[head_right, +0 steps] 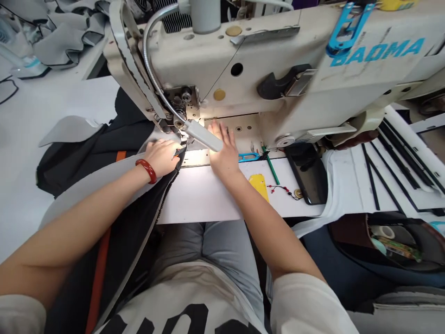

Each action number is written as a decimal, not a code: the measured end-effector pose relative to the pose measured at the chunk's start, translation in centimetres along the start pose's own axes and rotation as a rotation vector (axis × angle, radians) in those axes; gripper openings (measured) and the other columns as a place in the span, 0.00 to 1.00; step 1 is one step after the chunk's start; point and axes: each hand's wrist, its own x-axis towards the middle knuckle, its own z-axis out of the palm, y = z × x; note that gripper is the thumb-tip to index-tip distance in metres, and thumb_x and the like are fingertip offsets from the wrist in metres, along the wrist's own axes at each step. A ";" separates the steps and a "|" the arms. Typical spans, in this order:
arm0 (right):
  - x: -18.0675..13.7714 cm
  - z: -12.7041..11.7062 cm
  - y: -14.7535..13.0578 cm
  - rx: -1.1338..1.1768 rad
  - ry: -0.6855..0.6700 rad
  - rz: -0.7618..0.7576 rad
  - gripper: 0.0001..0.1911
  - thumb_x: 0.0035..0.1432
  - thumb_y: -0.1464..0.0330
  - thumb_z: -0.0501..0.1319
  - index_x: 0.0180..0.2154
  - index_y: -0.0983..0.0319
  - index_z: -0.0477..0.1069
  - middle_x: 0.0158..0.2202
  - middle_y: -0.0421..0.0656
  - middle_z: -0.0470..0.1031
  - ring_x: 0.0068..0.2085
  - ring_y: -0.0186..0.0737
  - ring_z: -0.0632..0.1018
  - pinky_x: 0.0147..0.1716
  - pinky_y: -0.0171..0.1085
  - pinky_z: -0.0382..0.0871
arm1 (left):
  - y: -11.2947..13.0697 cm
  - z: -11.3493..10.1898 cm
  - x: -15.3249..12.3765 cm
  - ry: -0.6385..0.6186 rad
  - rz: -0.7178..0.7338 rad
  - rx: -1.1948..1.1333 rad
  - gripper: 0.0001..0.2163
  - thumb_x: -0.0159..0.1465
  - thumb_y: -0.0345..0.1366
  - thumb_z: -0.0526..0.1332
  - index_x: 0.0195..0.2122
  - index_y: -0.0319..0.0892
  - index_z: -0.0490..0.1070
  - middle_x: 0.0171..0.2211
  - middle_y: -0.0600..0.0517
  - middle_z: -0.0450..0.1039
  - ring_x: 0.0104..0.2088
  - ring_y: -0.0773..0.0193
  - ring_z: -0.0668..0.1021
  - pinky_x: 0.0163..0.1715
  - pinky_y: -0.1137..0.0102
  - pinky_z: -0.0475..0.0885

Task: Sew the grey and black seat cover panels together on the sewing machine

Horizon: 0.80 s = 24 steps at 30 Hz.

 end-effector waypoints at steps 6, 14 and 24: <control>-6.9 1.0 -6.4 0.078 -0.085 -0.534 0.19 0.63 0.75 0.54 0.55 0.64 0.68 0.60 0.53 0.69 0.64 0.50 0.65 0.63 0.53 0.57 | -1.2 -0.4 1.0 -0.068 -0.021 -0.136 0.20 0.56 0.34 0.62 0.50 0.38 0.74 0.52 0.44 0.73 0.53 0.53 0.74 0.53 0.65 0.69; -15.4 1.7 -17.4 0.590 0.098 -0.921 0.15 0.61 0.76 0.55 0.23 0.60 0.60 0.19 0.34 0.62 0.21 0.31 0.64 0.25 0.35 0.61 | -0.1 0.4 1.2 -0.045 0.244 0.168 0.14 0.59 0.24 0.54 0.39 0.37 0.78 0.43 0.43 0.75 0.47 0.52 0.75 0.45 0.62 0.69; -18.5 0.0 -8.6 0.632 -0.004 -0.840 0.12 0.63 0.78 0.54 0.28 0.60 0.67 0.26 0.39 0.75 0.34 0.34 0.76 0.53 0.37 0.70 | 0.3 2.0 -1.1 0.103 0.268 0.223 0.13 0.59 0.22 0.53 0.39 0.37 0.76 0.41 0.42 0.71 0.48 0.50 0.71 0.44 0.57 0.65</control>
